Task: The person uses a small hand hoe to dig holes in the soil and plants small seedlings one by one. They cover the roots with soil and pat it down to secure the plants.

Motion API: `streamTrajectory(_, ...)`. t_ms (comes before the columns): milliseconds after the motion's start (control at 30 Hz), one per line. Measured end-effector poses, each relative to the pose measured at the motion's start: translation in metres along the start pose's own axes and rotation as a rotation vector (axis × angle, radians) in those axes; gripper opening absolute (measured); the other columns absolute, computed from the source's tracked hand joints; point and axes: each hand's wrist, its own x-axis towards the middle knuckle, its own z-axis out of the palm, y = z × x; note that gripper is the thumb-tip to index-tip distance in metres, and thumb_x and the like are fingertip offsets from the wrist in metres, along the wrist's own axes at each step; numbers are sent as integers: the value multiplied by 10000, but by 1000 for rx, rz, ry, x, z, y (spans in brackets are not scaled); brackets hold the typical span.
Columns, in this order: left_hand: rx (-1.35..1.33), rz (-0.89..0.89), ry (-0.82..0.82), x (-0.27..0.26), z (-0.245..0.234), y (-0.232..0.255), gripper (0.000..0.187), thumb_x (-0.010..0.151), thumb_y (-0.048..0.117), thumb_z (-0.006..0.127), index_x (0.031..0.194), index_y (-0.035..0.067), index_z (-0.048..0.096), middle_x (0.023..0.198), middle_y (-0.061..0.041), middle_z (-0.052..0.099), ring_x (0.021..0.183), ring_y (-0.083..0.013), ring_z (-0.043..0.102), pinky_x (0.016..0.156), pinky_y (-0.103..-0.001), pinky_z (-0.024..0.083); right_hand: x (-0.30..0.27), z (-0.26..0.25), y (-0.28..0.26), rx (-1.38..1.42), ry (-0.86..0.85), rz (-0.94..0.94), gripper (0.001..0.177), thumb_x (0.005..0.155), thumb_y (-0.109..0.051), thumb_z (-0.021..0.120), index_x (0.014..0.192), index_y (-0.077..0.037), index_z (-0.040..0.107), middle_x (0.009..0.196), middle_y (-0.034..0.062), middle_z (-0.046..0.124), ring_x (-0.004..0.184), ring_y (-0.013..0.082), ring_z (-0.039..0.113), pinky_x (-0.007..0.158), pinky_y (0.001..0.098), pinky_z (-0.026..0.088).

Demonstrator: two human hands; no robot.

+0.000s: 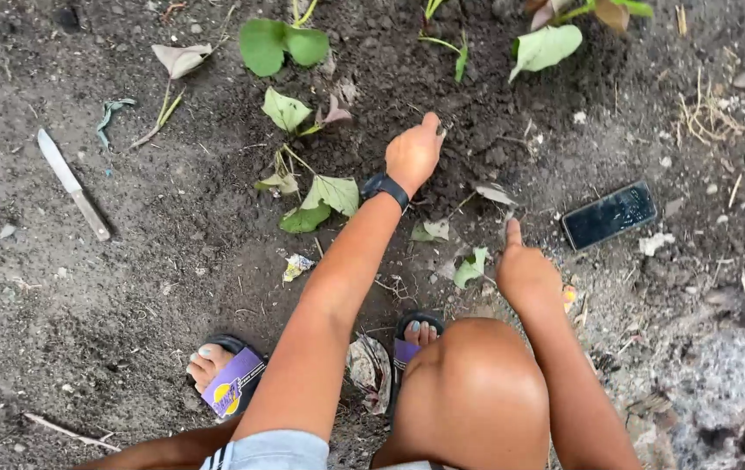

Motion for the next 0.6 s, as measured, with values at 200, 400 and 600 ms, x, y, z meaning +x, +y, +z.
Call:
streamTrajectory(200, 152, 3, -128, -19, -18, 10, 706, 1001, 180, 639, 1571, 192, 222, 1421, -255, 439, 1182, -541, 574, 806, -604, 603, -1, 20, 32, 239, 70, -117, 713, 971, -254, 529, 1577, 18, 272, 1116, 405, 672, 1075, 559, 664, 885, 666, 519)
streamTrajectory(400, 98, 144, -135, -69, 50, -40, 688, 849, 222, 790, 1390, -8, 433, 1240, -257, 449, 1049, -520, 583, 851, -557, 549, -46, 30, 44, 641, 67, -108, 648, 944, -309, 608, 1493, -42, 390, 1247, 397, 608, 1205, 576, 560, 1013, 654, 449)
streamTrajectory(600, -183, -9, 1, -122, 11, -13, 505, 981, 3, 511, 1476, 61, 429, 1445, -221, 426, 1267, -474, 511, 995, -586, 541, -65, -17, 38, 362, 6, -137, 646, 968, -377, 539, 1571, -246, 349, 1239, 304, 662, 1159, 496, 637, 1028, 590, 498)
